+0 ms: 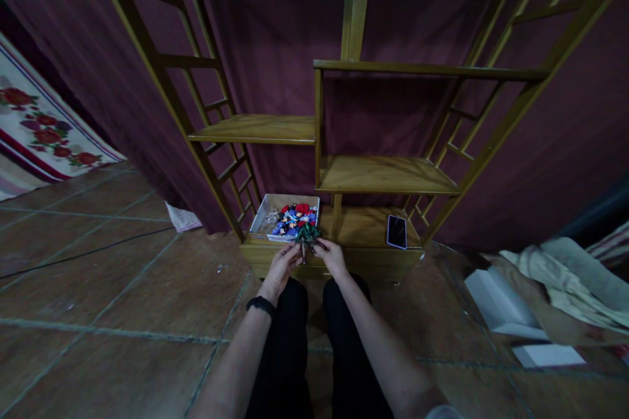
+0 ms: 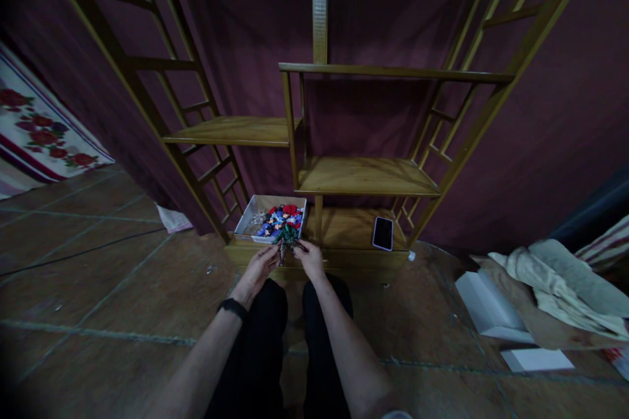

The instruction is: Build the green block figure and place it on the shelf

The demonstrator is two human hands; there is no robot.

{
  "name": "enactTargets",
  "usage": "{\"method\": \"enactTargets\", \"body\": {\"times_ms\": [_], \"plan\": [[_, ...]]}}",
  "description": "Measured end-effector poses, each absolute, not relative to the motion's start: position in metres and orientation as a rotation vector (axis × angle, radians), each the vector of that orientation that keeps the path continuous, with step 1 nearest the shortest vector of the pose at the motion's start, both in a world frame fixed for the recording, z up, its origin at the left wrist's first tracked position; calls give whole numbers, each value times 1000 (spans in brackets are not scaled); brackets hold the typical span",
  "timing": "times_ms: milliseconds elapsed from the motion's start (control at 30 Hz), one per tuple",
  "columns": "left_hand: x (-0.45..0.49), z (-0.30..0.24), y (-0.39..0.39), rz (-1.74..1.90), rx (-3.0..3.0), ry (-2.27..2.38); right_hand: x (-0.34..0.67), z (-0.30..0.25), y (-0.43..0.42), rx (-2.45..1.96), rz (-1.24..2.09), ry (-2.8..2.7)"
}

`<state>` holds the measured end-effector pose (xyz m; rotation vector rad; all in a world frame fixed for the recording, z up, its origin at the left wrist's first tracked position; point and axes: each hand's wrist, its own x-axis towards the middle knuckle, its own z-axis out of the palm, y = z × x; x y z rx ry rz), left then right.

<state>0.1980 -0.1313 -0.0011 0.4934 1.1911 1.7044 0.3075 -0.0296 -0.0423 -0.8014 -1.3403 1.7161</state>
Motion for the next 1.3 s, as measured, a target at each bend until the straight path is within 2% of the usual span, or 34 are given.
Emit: {"method": "enactTargets", "body": {"times_ms": [367,1300], "plan": [[204,-9,-125,1718,654,1399,315,-37,-30,-807,1579,-1414],[204,-21,-121,1839,835,1666,312,-38,-30,-771,1800,-1270]]}}
